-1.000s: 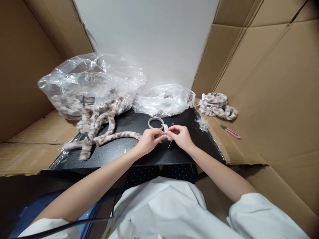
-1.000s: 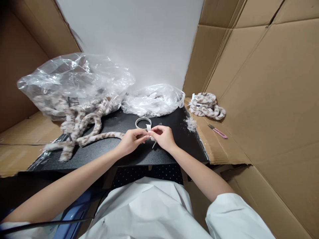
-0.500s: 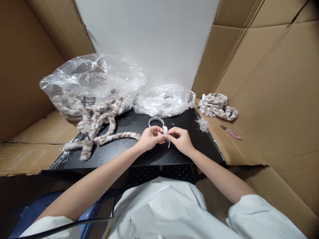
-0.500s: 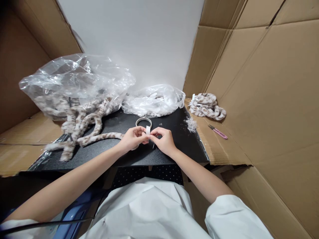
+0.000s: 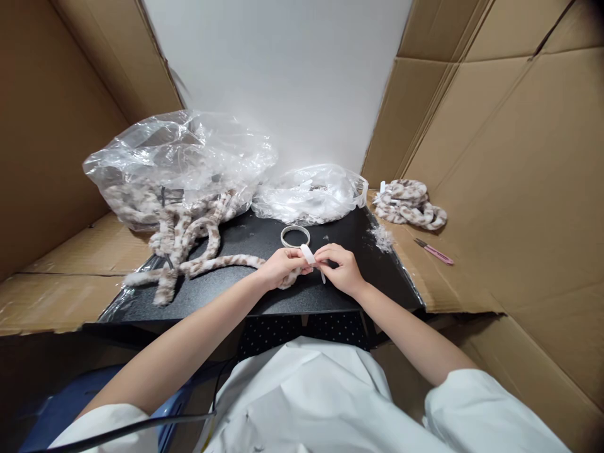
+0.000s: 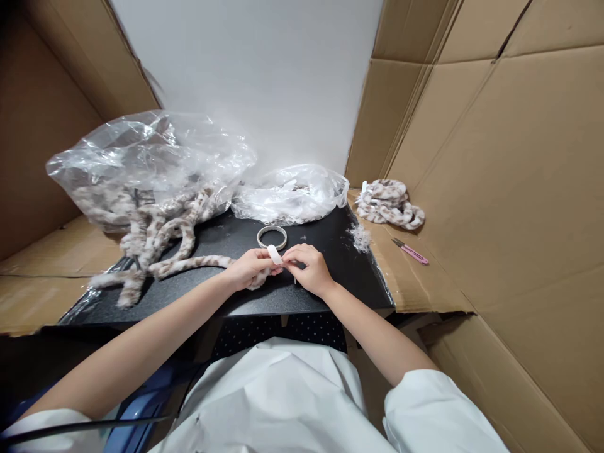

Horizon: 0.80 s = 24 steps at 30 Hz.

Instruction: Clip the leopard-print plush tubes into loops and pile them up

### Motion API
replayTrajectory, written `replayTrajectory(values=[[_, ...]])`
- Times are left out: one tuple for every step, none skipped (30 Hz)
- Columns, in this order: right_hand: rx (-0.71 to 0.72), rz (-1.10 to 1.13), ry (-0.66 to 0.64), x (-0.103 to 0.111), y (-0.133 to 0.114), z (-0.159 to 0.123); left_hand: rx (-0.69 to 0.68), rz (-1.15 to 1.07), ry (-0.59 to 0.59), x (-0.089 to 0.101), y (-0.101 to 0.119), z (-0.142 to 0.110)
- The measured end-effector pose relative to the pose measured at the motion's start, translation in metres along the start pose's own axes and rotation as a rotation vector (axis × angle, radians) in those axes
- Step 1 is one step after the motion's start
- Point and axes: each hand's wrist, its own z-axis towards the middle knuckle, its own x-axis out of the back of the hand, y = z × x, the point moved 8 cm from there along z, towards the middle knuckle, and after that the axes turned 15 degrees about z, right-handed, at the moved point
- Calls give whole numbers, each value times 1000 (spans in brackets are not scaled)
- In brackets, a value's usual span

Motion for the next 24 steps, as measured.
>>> replayTrajectory(values=[[3, -11, -10, -1, -1, 0, -5, 2, 23, 1, 1, 0], [0, -23, -23, -2, -1, 0, 0, 3, 44, 1, 1, -1], [-7, -37, -33, -2, -1, 0, 15, 3, 61, 1, 1, -2], [-17, -52, -41, -3, -1, 0, 37, 0, 74, 2, 0, -3], [-29, -66, -47, -3, -1, 1, 56, -6, 84, 2, -1, -3], [-41, -80, -53, -3, 0, 1, 66, -15, 89, 3, -1, -4], [-48, -90, -59, -3, 0, 1, 69, -23, 90, 3, -1, -5], [-55, -98, -67, -4, 1, 1, 68, -29, 90, 3, -1, -5], [-61, -104, -78, -4, 2, 1, 64, -35, 91, 3, -1, -5], [-70, -111, -90, -5, 4, 1, 57, -41, 93, 3, 0, -6], [-81, -120, -103, -5, 6, 1, 50, -48, 97, 3, 1, -7], [-93, -131, -117, -6, 8, 1, 43, -55, 102, 3, 3, -7], [-104, -142, -131, -6, 11, 0, 38, -60, 104, 2, 4, -8], [-111, -149, -148, -7, 12, 0, 35, -63, 97, 2, 6, -9], [-112, -153, -163, -7, 14, -1, 36, -63, 82, 0, 7, -9], [-110, -152, -178, -7, 15, -1, 38, -63, 64, -1, 8, -10], [-108, -150, -191, -8, 15, -2, 39, -63, 46, -2, 8, -10], [-107, -146, -203, -8, 16, -3, 37, -65, 31, -3, 9, -11], [-107, -144, -211, -8, 16, -3, 33, -68, 20, -3, 9, -11], [-108, -143, -216, -9, 16, -4, 24, -70, 13, -3, 10, -12], [-108, -141, -219, -9, 16, -4, 14, -68, 5, -3, 10, -12], [-108, -136, -221, -10, 15, -4, 6, -59, -6, -4, 11, -12], [-108, -126, -221, -10, 14, -4, -1, -45, -18, -4, 11, -12], [-114, -107, -221, -11, 14, -4, -3, -28, -29, -5, 10, -12]])
